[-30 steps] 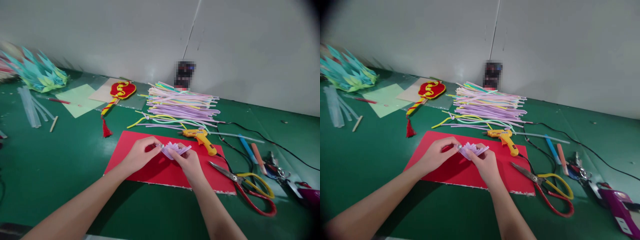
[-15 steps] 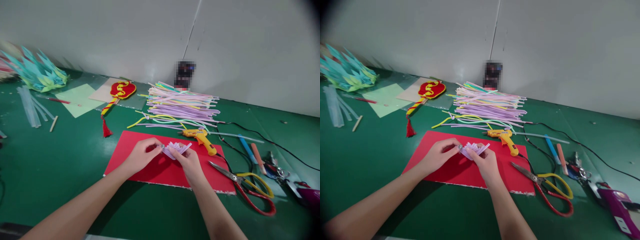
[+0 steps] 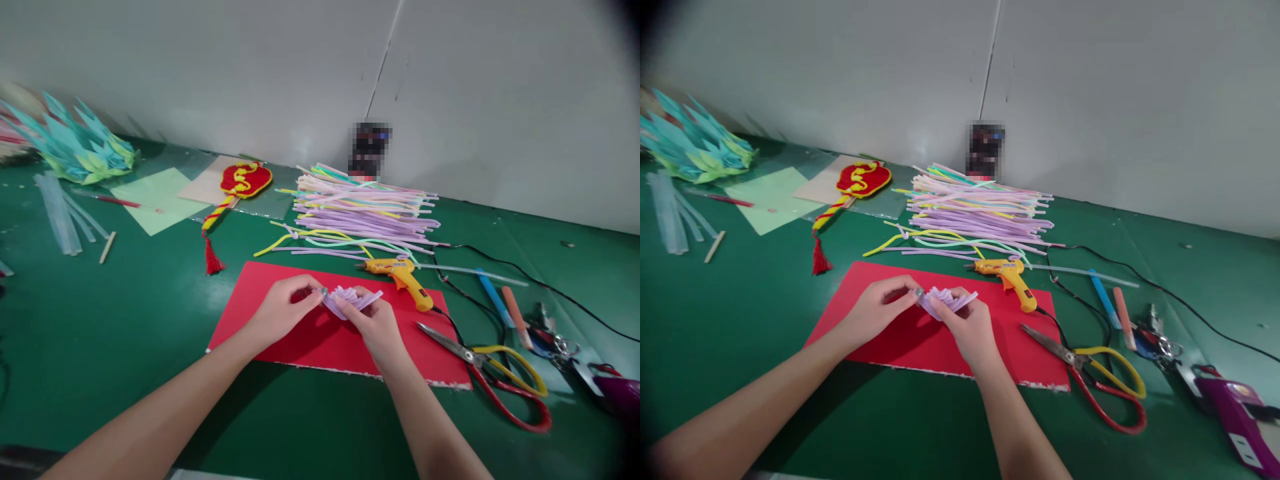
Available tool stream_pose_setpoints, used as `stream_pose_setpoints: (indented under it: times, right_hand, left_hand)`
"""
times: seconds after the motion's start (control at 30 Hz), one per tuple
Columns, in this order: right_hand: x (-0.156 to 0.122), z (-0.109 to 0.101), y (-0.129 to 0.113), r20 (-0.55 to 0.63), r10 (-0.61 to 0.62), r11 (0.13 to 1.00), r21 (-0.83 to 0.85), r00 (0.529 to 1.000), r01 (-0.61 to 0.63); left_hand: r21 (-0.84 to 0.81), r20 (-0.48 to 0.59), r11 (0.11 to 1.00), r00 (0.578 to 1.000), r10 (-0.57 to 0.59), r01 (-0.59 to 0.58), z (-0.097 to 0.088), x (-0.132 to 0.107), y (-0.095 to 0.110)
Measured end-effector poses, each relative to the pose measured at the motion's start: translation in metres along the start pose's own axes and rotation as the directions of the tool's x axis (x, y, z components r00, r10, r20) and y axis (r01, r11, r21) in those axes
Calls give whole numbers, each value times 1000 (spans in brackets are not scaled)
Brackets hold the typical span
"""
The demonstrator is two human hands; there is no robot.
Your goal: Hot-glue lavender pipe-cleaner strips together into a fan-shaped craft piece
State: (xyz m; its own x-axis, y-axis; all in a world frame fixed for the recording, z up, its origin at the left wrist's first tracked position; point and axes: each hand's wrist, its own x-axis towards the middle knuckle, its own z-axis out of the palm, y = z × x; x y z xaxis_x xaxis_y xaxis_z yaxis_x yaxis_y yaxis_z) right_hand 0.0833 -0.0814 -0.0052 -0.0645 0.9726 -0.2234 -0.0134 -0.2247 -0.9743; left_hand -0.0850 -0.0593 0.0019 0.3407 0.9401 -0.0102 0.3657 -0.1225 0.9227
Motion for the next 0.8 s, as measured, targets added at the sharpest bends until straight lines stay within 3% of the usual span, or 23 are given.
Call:
stream_pose_setpoints:
  times: [0.47, 0.8]
  right_hand:
    - [1, -3, 1, 6, 14, 988, 156, 1000, -14]
    - [2, -1, 4, 7, -2, 998, 59, 1000, 2]
  left_hand:
    - [-146, 41, 988, 998, -52, 58, -1, 2, -1]
    - [-64, -10, 998, 1000, -4, 3, -1, 0, 0]
